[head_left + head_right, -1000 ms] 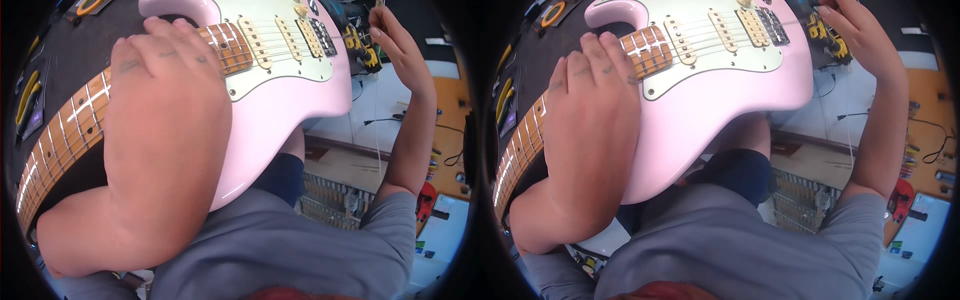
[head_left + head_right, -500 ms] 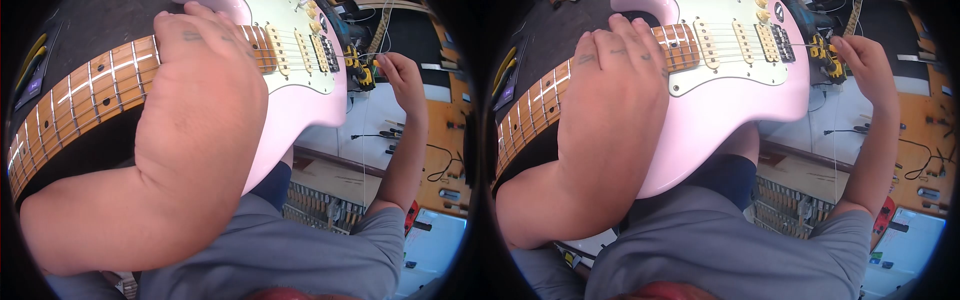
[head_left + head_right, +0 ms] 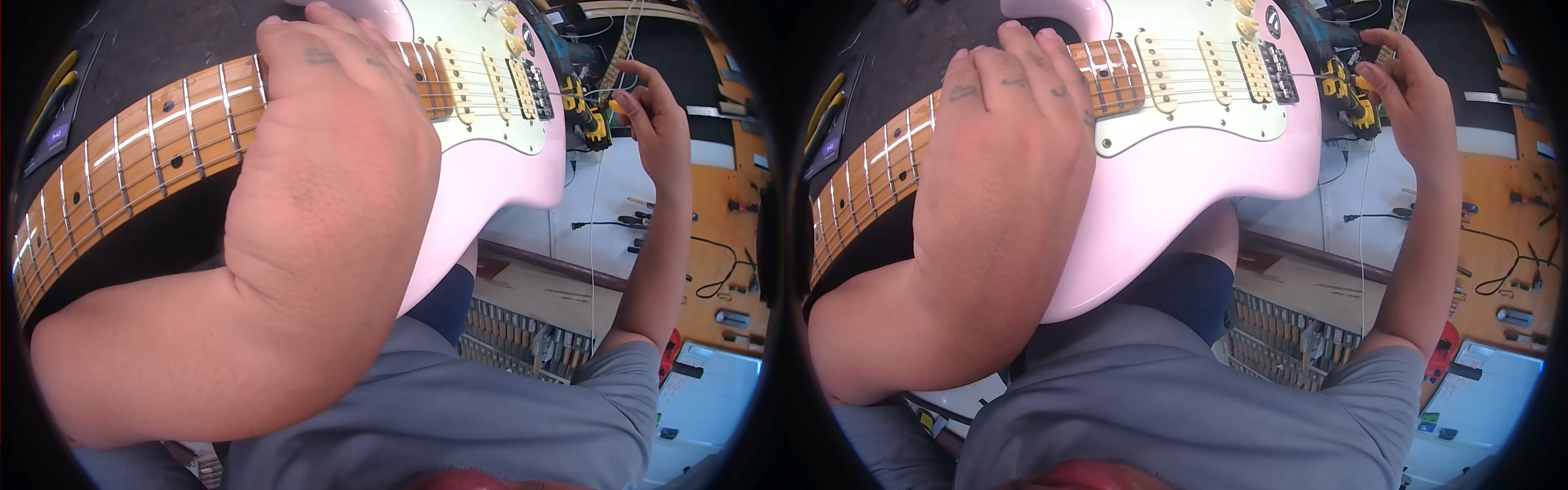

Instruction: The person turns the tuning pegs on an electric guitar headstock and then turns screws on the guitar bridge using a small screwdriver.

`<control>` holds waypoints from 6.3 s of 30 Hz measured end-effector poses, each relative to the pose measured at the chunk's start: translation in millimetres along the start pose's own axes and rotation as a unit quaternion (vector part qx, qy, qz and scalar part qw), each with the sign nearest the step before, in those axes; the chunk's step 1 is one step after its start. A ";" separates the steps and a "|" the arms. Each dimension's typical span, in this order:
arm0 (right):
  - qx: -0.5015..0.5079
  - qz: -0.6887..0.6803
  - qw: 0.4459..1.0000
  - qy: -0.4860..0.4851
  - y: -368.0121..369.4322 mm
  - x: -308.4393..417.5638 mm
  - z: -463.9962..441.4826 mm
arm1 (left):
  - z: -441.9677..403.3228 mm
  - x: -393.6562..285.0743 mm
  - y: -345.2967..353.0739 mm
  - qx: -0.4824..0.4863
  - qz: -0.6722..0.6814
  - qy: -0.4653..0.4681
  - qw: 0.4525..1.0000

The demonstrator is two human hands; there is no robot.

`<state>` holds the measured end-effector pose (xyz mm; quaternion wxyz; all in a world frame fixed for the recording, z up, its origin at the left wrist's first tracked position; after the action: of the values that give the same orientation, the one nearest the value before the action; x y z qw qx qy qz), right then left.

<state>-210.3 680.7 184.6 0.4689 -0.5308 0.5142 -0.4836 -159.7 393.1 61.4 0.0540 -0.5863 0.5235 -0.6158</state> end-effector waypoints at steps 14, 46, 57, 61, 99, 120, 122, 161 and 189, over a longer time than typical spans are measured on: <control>0.063 0.068 0.995 0.046 -2.0 -20.4 2.1 | 0.9 1.2 0.3 0.000 0.018 0.003 1.000; -0.069 0.046 0.989 -0.123 2.9 2.2 20.5 | 0.4 0.7 0.5 -0.004 0.008 0.001 1.000; -0.015 -0.015 0.988 -0.154 6.9 -6.7 22.1 | 1.5 1.7 1.0 0.005 0.016 0.006 1.000; -0.032 -0.049 0.986 -0.153 9.4 4.1 24.4 | 0.4 1.4 -0.4 0.006 0.015 0.006 1.000; -0.020 -0.025 0.999 -0.010 21.3 -25.9 19.4 | 0.7 0.4 1.2 0.004 0.002 0.002 1.000; -0.041 -0.031 0.993 -0.109 26.3 -5.1 36.1 | 0.4 -0.4 -1.1 0.012 -0.026 0.008 1.000; -0.057 -0.055 0.993 -0.092 25.5 -12.1 36.5 | 0.1 -0.2 -0.6 0.010 -0.021 0.005 1.000; -0.074 -0.071 0.991 -0.088 26.3 -17.9 35.1 | -0.8 0.2 -1.4 0.017 -0.028 0.007 0.999; -0.023 -0.018 0.991 -0.130 35.6 3.2 42.1 | -1.5 -1.0 -2.1 0.020 -0.029 0.009 0.999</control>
<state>-171.7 676.4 145.4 0.5111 -0.6089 0.4502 -0.4066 -159.4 395.6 62.6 0.0431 -0.5943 0.4945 -0.6327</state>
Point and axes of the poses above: each hand's wrist, its own z-axis away from the middle knuckle, its own y-axis out of the palm, x = y × z, the point moved 5 cm from there along -z, towards the middle knuckle, and after that the axes turned 4 degrees about y, right-handed, at the moved point
